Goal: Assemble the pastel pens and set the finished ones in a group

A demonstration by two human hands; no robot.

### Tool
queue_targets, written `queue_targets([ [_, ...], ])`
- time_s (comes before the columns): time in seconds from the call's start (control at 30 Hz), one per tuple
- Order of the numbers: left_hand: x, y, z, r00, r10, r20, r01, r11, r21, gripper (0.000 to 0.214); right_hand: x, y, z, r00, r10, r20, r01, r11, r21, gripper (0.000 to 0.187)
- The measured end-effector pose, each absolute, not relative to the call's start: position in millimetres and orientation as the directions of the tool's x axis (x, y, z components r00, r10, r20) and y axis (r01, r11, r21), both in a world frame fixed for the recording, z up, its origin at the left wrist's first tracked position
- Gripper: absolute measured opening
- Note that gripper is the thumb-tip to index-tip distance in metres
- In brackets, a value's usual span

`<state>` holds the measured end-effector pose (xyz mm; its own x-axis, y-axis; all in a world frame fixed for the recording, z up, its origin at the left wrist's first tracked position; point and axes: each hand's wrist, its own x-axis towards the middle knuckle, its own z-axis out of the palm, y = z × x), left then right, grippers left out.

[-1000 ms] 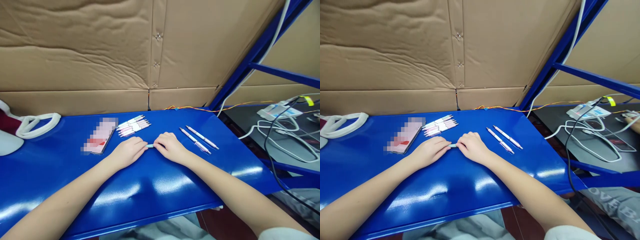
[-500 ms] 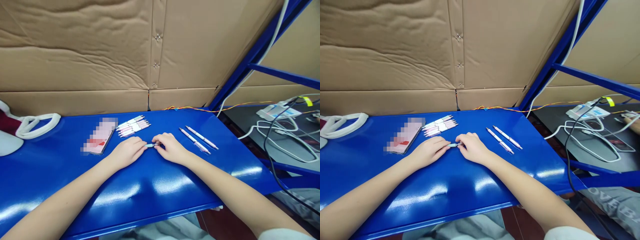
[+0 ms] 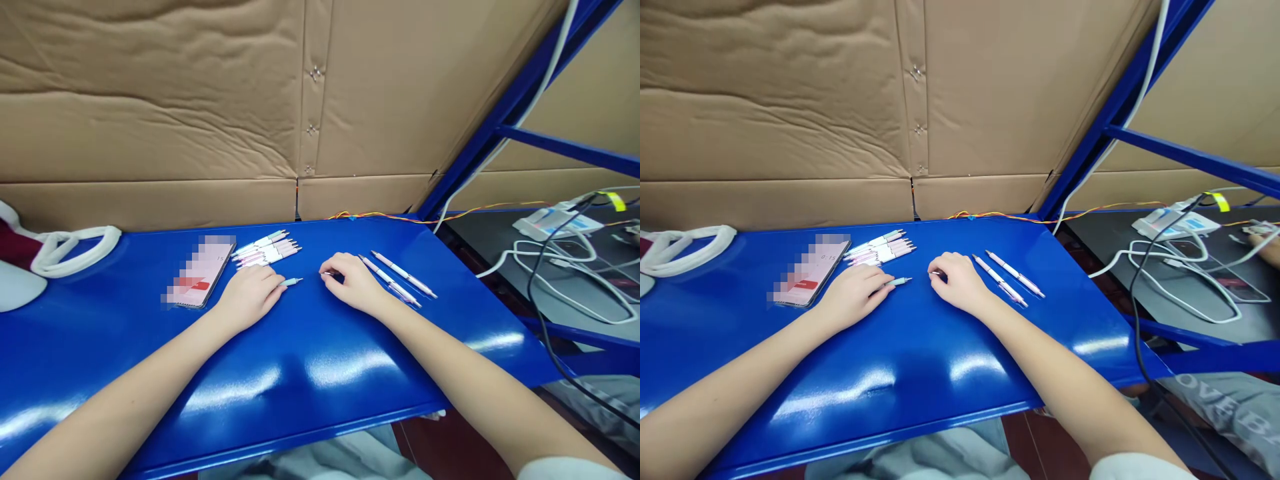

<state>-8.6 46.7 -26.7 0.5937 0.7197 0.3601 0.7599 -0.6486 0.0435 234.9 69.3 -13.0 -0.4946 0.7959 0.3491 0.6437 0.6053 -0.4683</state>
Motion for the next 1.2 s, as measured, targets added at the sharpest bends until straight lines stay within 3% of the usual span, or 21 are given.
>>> queue_targets([
  [0.13, -8.5, 46.7, -25.4, 0.57, 0.719, 0.399, 0.772, -0.634, 0.04, 0.029, 223.9, 60.2, -18.1, -0.537, 0.775, 0.333, 0.519, 0.614, -0.594, 0.012],
  [0.3, -2.4, 39.1, -22.1, 0.63, 0.565, 0.533, 0.655, -0.755, 0.027, 0.022, 210.0, 45.8, -22.6, -0.546, 0.801, 0.247, 0.348, 0.485, -0.803, 0.022],
  [0.43, 1.8, 36.0, -22.7, 0.687, 0.485, 0.542, 0.566, -0.824, 0.02, 0.015, 210.1, 44.1, -20.6, -0.564, 0.791, 0.235, 0.312, 0.468, -0.827, 0.016],
  [0.5, 2.2, 35.9, -24.1, 0.693, 0.484, 0.534, 0.556, -0.831, 0.032, 0.014, 212.5, 46.0, -17.6, -0.579, 0.777, 0.248, 0.345, 0.509, -0.789, 0.011],
  [0.67, 2.2, 35.1, -25.8, 0.687, 0.522, 0.505, 0.575, -0.816, 0.061, 0.015, 221.4, 54.9, -10.9, -0.664, 0.687, 0.294, 0.473, 0.691, -0.547, 0.009],
  [0.87, 8.6, 34.0, -26.0, 0.672, 0.544, 0.503, 0.604, -0.795, 0.053, 0.021, 227.8, 63.6, -16.2, -0.685, 0.686, 0.247, 0.581, 0.718, -0.384, 0.011],
  [1.2, -10.9, 43.4, -14.9, 0.62, 0.623, 0.477, 0.677, -0.732, 0.077, 0.021, 225.1, 54.5, -8.9, -0.632, 0.712, 0.308, 0.642, 0.703, -0.306, 0.025],
])
